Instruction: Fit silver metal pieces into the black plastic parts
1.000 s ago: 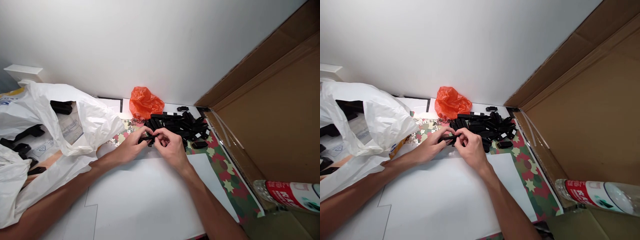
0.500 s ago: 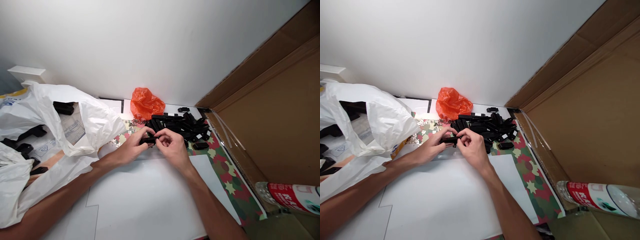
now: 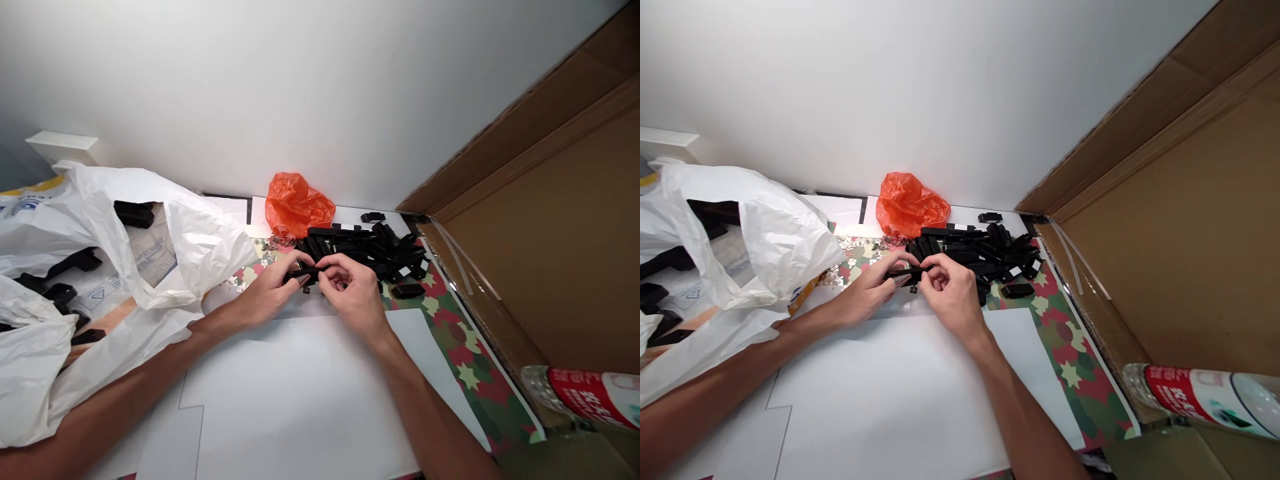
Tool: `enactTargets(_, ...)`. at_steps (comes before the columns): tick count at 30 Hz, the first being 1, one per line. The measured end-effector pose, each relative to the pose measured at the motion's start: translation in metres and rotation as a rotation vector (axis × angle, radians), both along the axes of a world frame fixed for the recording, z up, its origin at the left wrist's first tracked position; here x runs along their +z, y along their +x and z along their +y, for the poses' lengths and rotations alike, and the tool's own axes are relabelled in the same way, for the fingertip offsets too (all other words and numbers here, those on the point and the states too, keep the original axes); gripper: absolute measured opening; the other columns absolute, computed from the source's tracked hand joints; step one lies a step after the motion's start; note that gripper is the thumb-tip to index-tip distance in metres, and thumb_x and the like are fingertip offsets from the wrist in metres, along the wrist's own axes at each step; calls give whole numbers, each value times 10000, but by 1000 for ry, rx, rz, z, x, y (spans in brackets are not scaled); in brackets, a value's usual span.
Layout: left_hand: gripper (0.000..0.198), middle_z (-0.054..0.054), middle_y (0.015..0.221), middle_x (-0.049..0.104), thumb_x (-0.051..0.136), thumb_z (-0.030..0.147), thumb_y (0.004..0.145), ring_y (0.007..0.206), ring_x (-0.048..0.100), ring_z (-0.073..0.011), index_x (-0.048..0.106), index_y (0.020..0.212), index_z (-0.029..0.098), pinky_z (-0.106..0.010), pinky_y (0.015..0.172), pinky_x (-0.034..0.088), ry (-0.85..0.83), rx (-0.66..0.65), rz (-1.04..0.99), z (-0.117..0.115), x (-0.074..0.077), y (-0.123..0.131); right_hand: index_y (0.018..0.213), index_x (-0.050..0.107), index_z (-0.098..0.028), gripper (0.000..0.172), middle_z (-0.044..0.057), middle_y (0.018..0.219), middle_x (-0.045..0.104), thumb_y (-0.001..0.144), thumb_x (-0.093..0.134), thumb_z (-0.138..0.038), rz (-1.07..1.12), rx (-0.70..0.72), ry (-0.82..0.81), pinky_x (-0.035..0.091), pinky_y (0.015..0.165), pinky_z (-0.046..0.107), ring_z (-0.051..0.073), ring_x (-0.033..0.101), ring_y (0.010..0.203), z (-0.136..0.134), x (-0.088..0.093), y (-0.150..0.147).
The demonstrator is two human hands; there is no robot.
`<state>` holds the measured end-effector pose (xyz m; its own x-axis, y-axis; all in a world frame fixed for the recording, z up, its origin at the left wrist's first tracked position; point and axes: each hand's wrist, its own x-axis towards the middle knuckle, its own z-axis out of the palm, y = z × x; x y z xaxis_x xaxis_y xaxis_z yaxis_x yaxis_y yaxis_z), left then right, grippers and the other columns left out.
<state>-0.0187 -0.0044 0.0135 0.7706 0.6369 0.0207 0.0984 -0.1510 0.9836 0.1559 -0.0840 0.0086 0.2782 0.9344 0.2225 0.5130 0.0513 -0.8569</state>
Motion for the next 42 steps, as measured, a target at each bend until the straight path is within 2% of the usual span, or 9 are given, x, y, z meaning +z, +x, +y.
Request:
enactTargets(6, 345, -52, 1105, 690, 458, 182, 882, 1058, 603, -222, 621, 1185, 202, -345, 950, 478, -13, -7, -40, 0, -3, 1, 931, 675, -194, 118, -38, 606, 602, 861, 593, -243, -79, -22, 38, 379, 516, 238, 110, 430, 496, -1, -1, -1)
enactTargets(14, 312, -23, 974, 672, 470, 206, 888, 951, 600, -205, 633, 1154, 204, -310, 841, 480, -3, 15, -32, -1, -1, 1, 949, 682, -199, 123, -50, 601, 561, 900, 569, -206, -161, -8, 96, 379, 524, 239, 111, 419, 496, -4, -3, -3)
enactTargets(21, 315, -12, 931, 624, 464, 210, 880, 832, 556, -175, 652, 1132, 219, -281, 732, 454, -111, 43, -60, 2, -13, 1, 964, 687, -206, 169, -52, 608, 500, 907, 533, -166, -269, -3, 153, 375, 526, 247, 118, 423, 500, -5, -5, -7)
enactTargets(27, 316, -3, 904, 591, 477, 206, 865, 766, 498, -153, 653, 1128, 220, -262, 653, 390, -123, 41, -65, 3, -16, -1, 966, 675, -210, 141, -53, 611, 510, 913, 544, -202, -161, 20, 89, 369, 529, 248, 120, 441, 515, -5, -2, -6)
enactTargets(31, 306, 7, 842, 553, 500, 223, 871, 709, 446, -140, 640, 1142, 216, -259, 613, 343, -110, 32, -46, 3, -11, -2, 965, 651, -196, 132, -56, 581, 531, 893, 595, -292, 41, 54, -41, 364, 516, 253, 123, 443, 500, -1, 1, 0)
enactTargets(35, 274, 12, 821, 537, 516, 242, 870, 687, 424, -134, 637, 1113, 209, -260, 602, 320, -125, 11, -56, 2, -6, -2, 966, 651, -187, 217, -53, 548, 564, 854, 663, -371, 219, 102, -125, 402, 538, 257, 135, 495, 508, 1, 3, 7)
enactTargets(42, 269, 21, 801, 530, 532, 237, 862, 648, 382, -119, 609, 1117, 204, -254, 586, 296, -181, -14, -83, 1, -5, -2, 977, 650, -184, 231, -54, 546, 582, 844, 684, -369, 238, 121, -157, 359, 514, 249, 124, 472, 492, 0, 4, 7)
